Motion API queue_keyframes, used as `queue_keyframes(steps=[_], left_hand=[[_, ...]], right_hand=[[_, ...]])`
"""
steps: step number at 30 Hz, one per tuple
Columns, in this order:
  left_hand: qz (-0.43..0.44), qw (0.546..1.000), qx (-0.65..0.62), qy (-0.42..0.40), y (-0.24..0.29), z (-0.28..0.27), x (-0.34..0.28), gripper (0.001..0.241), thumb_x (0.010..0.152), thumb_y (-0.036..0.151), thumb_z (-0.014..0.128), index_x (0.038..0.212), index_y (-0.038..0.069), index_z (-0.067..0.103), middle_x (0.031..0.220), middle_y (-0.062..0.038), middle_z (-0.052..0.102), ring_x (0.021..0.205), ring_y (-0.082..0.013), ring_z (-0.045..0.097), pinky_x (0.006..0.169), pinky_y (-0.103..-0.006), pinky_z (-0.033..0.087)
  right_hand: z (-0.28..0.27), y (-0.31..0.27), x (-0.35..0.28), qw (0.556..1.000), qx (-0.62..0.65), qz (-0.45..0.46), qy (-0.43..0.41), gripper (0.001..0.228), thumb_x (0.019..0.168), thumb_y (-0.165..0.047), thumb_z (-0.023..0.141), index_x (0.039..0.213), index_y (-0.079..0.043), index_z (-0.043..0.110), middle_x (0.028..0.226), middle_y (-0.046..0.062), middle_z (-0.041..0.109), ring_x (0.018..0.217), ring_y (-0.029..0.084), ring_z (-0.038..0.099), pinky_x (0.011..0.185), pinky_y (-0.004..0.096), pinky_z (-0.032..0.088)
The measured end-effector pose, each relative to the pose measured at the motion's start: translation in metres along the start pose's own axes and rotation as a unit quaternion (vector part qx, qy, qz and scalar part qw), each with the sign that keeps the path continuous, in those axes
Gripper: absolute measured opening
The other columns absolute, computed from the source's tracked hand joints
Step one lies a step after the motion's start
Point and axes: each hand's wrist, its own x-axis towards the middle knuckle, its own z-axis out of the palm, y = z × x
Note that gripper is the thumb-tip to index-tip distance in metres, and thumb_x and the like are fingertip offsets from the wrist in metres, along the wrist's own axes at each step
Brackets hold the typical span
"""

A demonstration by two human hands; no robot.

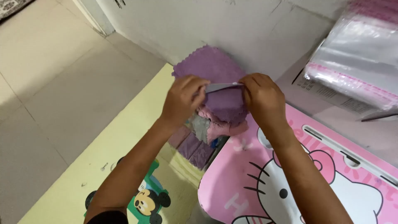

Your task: The person uses a lint roller to roll over small pieces of fabric placed on a Hello Kitty tray. They handle a gray piece first, then a purple piece, rolling each multiple times before placing the purple piece into a small plastic bag.

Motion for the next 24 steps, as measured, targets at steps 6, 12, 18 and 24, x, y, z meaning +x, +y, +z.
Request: queue_keyframes(steps=[6, 12, 18, 24], left_hand=[[-0.039, 0.997, 0.039, 0.059, 0.008, -0.042, 0.052, 0.021, 0.095, -0.003, 0.068, 0.108, 0.013, 0.071, 0.092, -0.002, 0.067, 0.078, -0.0226, 0.067, 0.073, -0.0358, 0.052], [-0.004, 0.989, -0.005, 0.147, 0.036, -0.084, 0.097, 0.016, 0.099, -0.013, 0.064, 0.108, -0.001, 0.069, 0.094, -0.013, 0.068, 0.079, -0.0209, 0.062, 0.069, -0.0308, 0.055], [-0.02, 0.982, -0.026, 0.187, 0.098, -0.124, 0.118, 0.015, 0.104, -0.003, 0.058, 0.109, 0.004, 0.07, 0.1, -0.009, 0.07, 0.083, -0.0191, 0.061, 0.068, -0.0328, 0.045], [-0.028, 0.979, -0.177, 0.098, 0.169, -0.137, 0.112, 0.014, 0.107, 0.001, 0.054, 0.107, 0.0, 0.068, 0.099, -0.012, 0.069, 0.079, -0.0164, 0.057, 0.073, -0.0288, 0.049]], right_hand=[[0.003, 0.0, 0.039, 0.989, 0.115, 0.092, -0.003, 0.017, 0.104, -0.007, 0.066, 0.116, -0.014, 0.076, 0.1, 0.004, 0.074, 0.098, 0.024, 0.072, 0.082, 0.038, 0.06], [-0.055, -0.015, 0.092, 0.974, 0.211, 0.036, 0.073, 0.017, 0.104, 0.005, 0.062, 0.117, 0.001, 0.072, 0.11, 0.014, 0.074, 0.1, 0.029, 0.071, 0.086, 0.039, 0.056], [-0.147, -0.03, 0.095, 0.957, 0.267, 0.034, 0.104, 0.015, 0.107, 0.011, 0.064, 0.122, 0.007, 0.068, 0.114, 0.018, 0.071, 0.105, 0.028, 0.07, 0.096, 0.038, 0.063], [-0.225, -0.028, 0.03, 0.969, 0.196, 0.105, 0.108, 0.007, 0.11, 0.015, 0.071, 0.117, 0.013, 0.07, 0.107, 0.02, 0.072, 0.089, 0.024, 0.069, 0.077, 0.033, 0.061]])
